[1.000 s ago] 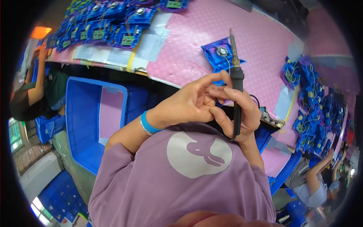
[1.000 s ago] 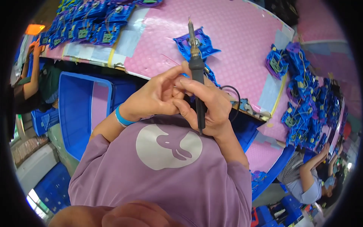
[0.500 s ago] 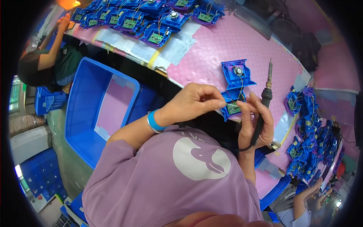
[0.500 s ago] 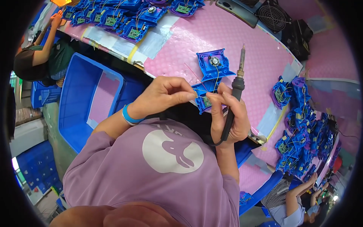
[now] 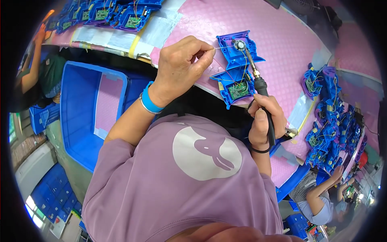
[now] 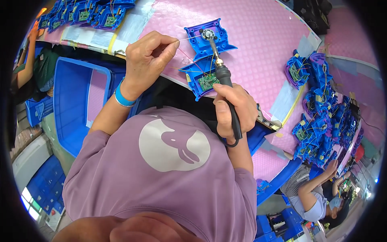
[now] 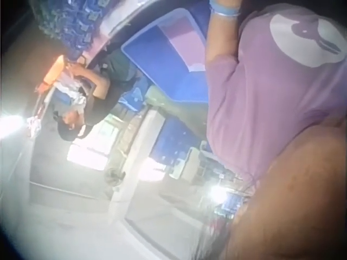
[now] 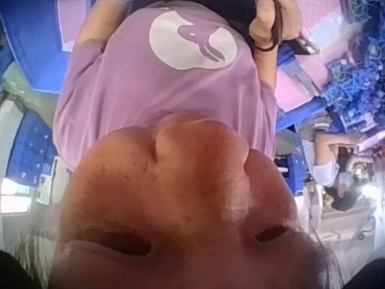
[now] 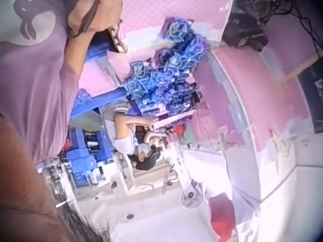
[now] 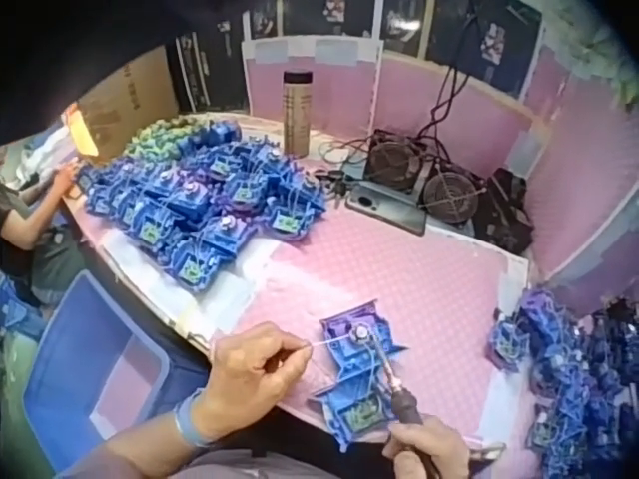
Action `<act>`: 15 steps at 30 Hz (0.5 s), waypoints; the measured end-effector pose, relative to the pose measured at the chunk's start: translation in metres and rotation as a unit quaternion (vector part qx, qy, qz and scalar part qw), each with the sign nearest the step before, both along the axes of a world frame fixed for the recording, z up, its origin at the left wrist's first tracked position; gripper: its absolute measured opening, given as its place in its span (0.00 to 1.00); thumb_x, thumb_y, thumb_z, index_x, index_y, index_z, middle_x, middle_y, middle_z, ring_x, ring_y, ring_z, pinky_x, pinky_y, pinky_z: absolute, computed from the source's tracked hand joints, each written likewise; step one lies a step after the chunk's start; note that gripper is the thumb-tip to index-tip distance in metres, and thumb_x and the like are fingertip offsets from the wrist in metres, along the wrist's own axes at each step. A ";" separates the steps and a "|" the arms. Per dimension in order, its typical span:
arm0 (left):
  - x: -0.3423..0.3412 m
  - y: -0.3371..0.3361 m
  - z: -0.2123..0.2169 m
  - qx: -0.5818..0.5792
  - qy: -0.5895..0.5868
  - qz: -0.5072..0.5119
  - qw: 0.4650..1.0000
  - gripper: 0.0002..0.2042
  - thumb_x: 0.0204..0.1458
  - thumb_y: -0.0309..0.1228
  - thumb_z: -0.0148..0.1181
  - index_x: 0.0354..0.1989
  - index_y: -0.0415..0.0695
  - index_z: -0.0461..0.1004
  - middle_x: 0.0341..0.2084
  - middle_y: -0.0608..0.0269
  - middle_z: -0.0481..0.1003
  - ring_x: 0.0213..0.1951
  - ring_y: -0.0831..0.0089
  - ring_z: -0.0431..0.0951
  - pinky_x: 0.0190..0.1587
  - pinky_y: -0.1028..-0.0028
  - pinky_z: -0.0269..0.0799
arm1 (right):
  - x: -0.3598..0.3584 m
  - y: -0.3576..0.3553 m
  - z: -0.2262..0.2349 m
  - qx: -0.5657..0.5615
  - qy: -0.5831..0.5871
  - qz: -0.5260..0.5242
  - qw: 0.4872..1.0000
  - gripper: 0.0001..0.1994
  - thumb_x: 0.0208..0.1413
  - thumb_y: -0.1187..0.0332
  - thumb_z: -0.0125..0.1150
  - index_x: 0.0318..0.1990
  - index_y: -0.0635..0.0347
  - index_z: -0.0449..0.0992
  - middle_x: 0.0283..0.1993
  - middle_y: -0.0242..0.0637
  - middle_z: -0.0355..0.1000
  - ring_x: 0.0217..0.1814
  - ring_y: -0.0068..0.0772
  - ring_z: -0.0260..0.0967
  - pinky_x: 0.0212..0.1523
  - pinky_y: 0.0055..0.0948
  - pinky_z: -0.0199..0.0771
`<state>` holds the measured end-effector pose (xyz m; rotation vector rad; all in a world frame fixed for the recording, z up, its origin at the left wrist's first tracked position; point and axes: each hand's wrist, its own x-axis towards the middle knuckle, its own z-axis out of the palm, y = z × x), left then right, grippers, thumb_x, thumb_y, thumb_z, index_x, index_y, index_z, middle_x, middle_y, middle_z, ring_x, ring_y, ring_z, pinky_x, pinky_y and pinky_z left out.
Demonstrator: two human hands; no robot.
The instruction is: Soldering electrical wires onto circuit boards within blue plastic toy housings.
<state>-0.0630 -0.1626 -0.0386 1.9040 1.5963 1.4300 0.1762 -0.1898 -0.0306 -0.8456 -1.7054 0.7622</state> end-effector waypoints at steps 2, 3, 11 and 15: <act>0.002 -0.001 -0.001 -0.008 0.009 -0.002 1.000 0.04 0.52 0.25 0.70 0.31 0.40 0.81 0.23 0.65 0.78 0.22 0.79 0.75 0.24 0.79 0.67 | 0.000 0.001 0.000 0.006 -0.022 0.002 1.000 0.17 0.61 0.63 0.56 0.46 0.71 0.78 0.24 0.40 0.71 0.23 0.25 0.65 0.24 0.25 0.61; 0.003 -0.001 -0.002 -0.011 0.007 -0.003 1.000 0.04 0.52 0.25 0.70 0.31 0.40 0.81 0.23 0.65 0.78 0.22 0.79 0.75 0.24 0.79 0.67 | 0.000 0.001 0.001 -0.002 -0.027 0.004 1.000 0.16 0.60 0.64 0.56 0.45 0.71 0.78 0.26 0.41 0.73 0.23 0.26 0.66 0.24 0.25 0.62; 0.004 0.005 -0.010 0.008 0.020 -0.017 1.000 0.03 0.52 0.23 0.69 0.31 0.39 0.81 0.23 0.65 0.77 0.22 0.80 0.75 0.24 0.79 0.67 | -0.005 0.006 0.001 0.002 -0.050 0.000 0.999 0.15 0.57 0.68 0.56 0.44 0.73 0.79 0.28 0.43 0.75 0.24 0.26 0.68 0.25 0.26 0.64; 0.004 0.005 -0.010 -0.003 0.018 -0.017 1.000 0.03 0.52 0.23 0.69 0.31 0.39 0.81 0.23 0.65 0.77 0.23 0.80 0.76 0.25 0.80 0.68 | -0.005 0.008 0.001 -0.007 -0.054 -0.001 0.999 0.15 0.56 0.68 0.56 0.43 0.73 0.79 0.28 0.42 0.75 0.24 0.26 0.69 0.25 0.25 0.64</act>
